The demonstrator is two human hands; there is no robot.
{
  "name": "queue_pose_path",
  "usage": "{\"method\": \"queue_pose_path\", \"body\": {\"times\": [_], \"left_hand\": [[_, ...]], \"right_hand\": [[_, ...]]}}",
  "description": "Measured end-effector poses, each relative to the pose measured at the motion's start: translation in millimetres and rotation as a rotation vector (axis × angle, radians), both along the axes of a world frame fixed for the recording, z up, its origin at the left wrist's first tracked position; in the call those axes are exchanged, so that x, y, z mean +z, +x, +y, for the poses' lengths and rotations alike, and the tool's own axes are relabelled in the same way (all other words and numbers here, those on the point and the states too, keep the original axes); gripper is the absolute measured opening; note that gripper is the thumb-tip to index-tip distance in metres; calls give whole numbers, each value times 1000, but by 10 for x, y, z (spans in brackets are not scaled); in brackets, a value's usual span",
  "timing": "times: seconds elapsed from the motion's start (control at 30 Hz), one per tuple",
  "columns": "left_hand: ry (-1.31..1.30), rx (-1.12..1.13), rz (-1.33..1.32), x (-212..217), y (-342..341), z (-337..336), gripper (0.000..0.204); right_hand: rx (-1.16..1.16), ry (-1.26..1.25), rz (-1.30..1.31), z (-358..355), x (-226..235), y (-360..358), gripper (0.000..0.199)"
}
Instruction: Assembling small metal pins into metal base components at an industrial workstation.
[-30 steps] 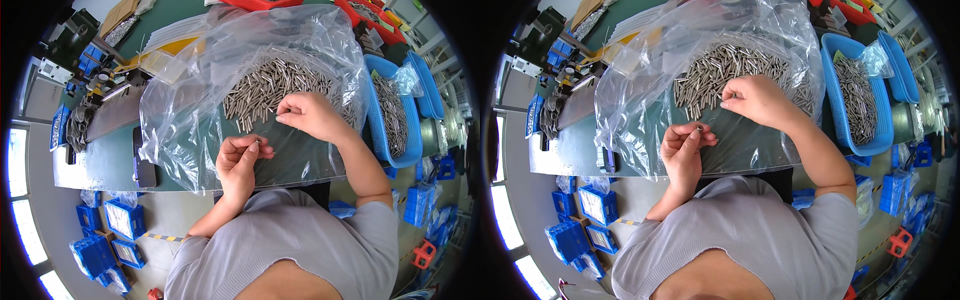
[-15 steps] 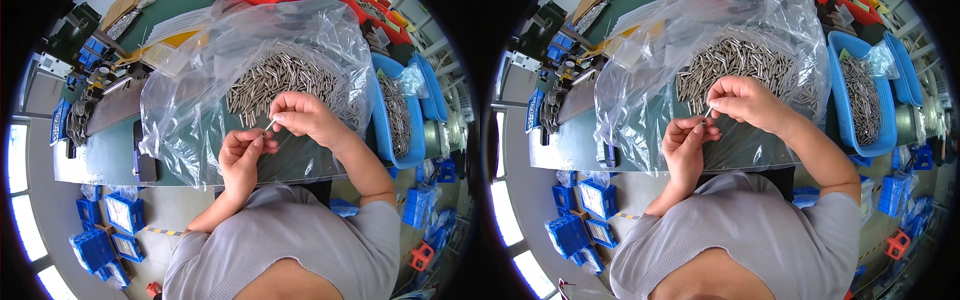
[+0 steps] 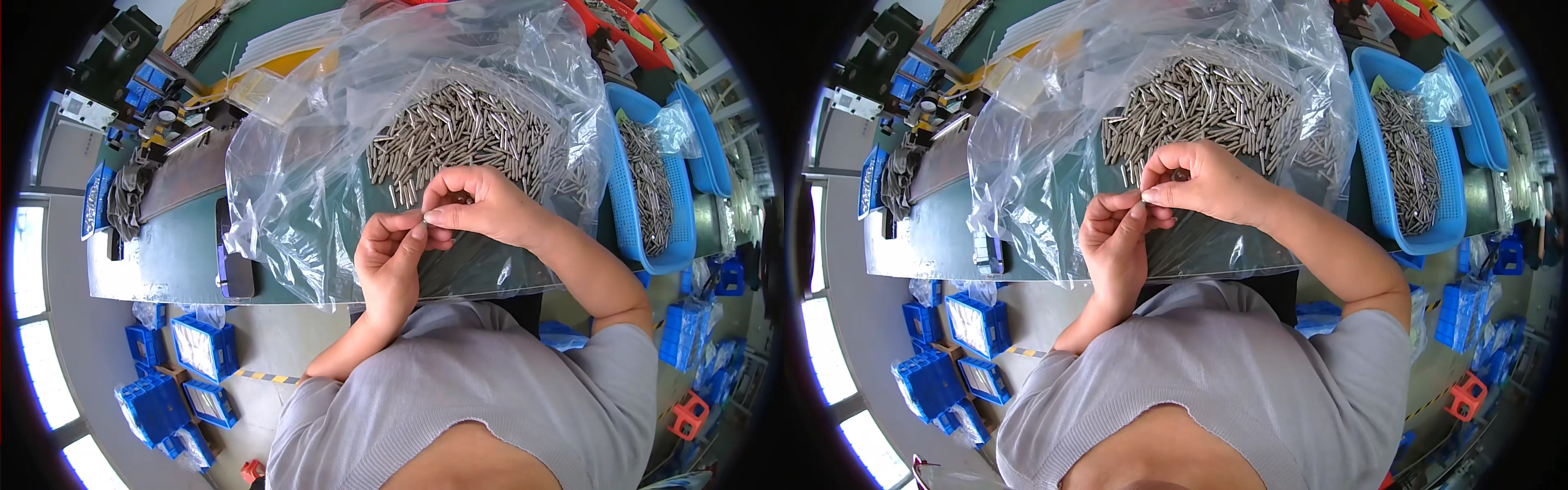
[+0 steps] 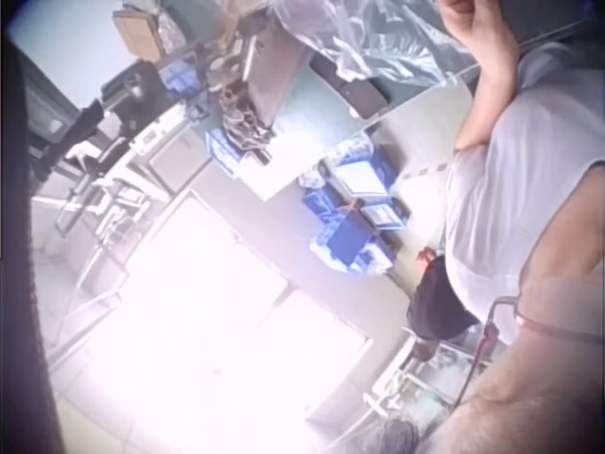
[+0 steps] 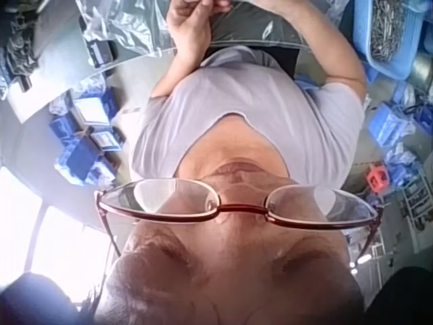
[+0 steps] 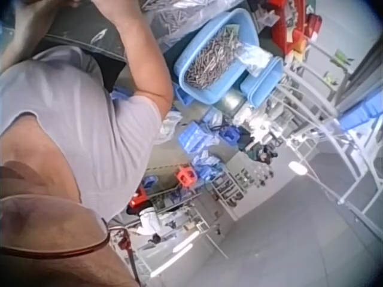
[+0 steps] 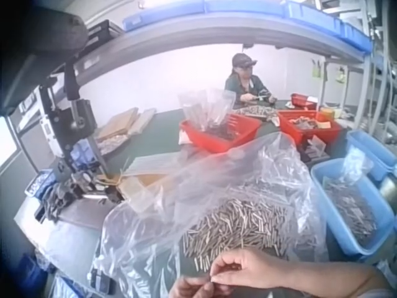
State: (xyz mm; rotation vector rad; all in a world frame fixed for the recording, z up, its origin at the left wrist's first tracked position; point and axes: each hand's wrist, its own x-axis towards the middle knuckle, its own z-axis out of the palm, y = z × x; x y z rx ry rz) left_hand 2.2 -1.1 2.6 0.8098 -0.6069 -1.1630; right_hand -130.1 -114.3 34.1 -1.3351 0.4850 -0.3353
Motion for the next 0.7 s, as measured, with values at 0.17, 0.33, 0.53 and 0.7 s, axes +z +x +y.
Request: {"method": "queue_pose_path", "body": {"times": [0.17,0.33,0.53,0.7], "left_hand": [[3,-9,17,-6,5,6,7],[-12,1,40,-7,4,8,5],[-11,-5,26,-14,16,15,5],[-18,-16,36,-2,17,12,5]], "right_hand": [[-139,-271,-5,-14,73,24,8],[-397,356,-234,-204,235,-154,10],[-283,-463,219,-206,7,-84,9],[-209,-1157,342,-108,-60,-10,14]]}}
